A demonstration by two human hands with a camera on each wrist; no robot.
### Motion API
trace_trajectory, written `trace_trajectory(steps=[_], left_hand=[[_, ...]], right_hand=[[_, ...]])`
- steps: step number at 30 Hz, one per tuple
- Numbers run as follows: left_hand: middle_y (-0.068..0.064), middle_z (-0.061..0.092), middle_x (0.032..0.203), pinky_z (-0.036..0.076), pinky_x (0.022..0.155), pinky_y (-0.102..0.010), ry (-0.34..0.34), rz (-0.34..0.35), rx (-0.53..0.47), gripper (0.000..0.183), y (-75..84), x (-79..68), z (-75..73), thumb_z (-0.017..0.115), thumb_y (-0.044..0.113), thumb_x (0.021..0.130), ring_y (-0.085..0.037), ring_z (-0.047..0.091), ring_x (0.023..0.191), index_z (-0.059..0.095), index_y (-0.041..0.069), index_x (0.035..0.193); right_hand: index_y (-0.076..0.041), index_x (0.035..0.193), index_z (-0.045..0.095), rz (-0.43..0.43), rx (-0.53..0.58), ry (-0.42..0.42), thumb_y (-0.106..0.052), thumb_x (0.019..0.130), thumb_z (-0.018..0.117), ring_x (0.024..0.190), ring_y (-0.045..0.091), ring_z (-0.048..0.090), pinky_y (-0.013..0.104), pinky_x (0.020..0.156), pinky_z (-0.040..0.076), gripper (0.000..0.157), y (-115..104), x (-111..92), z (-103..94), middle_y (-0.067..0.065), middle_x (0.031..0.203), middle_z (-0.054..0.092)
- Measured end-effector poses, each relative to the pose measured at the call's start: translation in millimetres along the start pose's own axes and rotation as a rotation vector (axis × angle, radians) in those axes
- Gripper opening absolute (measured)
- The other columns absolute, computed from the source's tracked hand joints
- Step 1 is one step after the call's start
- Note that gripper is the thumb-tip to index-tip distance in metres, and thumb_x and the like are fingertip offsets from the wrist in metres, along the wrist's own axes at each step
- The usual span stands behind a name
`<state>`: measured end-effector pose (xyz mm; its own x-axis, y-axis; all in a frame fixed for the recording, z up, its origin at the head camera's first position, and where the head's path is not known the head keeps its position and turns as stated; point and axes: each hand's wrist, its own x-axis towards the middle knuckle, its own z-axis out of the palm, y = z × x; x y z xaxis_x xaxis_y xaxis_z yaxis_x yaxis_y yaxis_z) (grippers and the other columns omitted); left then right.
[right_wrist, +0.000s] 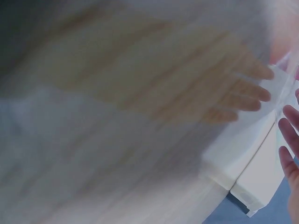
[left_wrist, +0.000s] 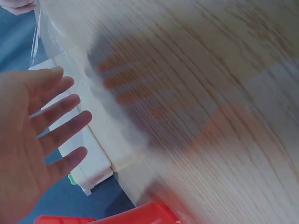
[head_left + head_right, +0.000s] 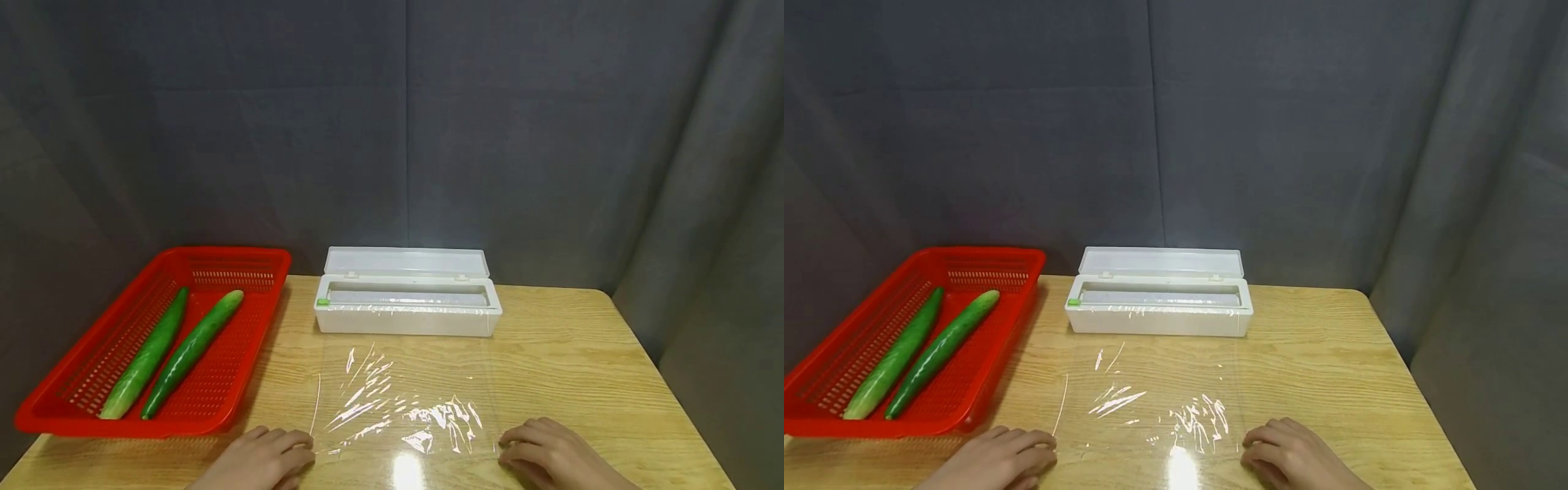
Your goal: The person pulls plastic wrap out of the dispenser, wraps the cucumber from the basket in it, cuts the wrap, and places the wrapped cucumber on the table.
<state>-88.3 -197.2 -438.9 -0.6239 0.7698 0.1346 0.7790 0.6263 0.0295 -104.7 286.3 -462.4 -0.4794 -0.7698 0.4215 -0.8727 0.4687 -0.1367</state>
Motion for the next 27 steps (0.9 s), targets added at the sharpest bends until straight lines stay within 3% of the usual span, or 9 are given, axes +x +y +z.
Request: trace_trajectory(steps=[6, 14, 20, 27], left_hand=[[0.011, 0.059, 0.099, 0.046, 0.069, -0.028, 0.042, 0.001, -0.045, 0.022, -1.4, 0.0, -1.6, 0.074, 0.018, 0.081, -0.006, 0.055, 0.084, 0.071, 0.021, 0.103], [0.011, 0.064, 0.102, 0.049, 0.073, -0.033, 0.027, -0.005, -0.068, 0.021, -2.3, -1.8, -2.9, 0.073, 0.021, 0.085, -0.008, 0.058, 0.089, 0.071, 0.021, 0.106], [0.011, 0.066, 0.106, 0.052, 0.081, -0.038, 0.016, -0.021, -0.087, 0.02, 0.0, 0.4, -7.6, 0.069, 0.025, 0.091, -0.01, 0.061, 0.096, 0.072, 0.022, 0.111], [0.013, 0.067, 0.112, 0.053, 0.084, -0.044, 0.03, -0.061, -0.222, 0.021, 2.4, 4.9, -23.6, 0.065, 0.03, 0.096, -0.013, 0.063, 0.102, 0.07, 0.025, 0.115]], right_hand=[[-0.025, 0.108, 0.071, 0.02, 0.002, 0.026, -0.016, 0.083, 0.08, 0.093, 0.002, 0.058, 0.016, 0.086, 0.042, 0.028, -1.0, 2.0, -1.3, -0.013, 0.11, 0.065], [-0.023, 0.11, 0.072, 0.053, -0.003, 0.074, -0.012, 0.082, 0.08, 0.096, 0.006, 0.059, 0.015, 0.091, 0.038, 0.031, -1.5, 2.7, -4.9, -0.011, 0.112, 0.066], [-0.021, 0.106, 0.072, 0.034, -0.016, 0.131, -0.019, 0.092, 0.072, 0.095, 0.008, 0.06, 0.018, 0.089, 0.04, 0.014, 0.6, 3.0, -5.9, -0.008, 0.109, 0.067], [-0.021, 0.103, 0.074, 0.086, -0.019, 0.164, -0.021, 0.093, 0.07, 0.094, 0.005, 0.06, 0.017, 0.087, 0.041, 0.011, -0.2, 4.9, -10.0, -0.012, 0.106, 0.068]])
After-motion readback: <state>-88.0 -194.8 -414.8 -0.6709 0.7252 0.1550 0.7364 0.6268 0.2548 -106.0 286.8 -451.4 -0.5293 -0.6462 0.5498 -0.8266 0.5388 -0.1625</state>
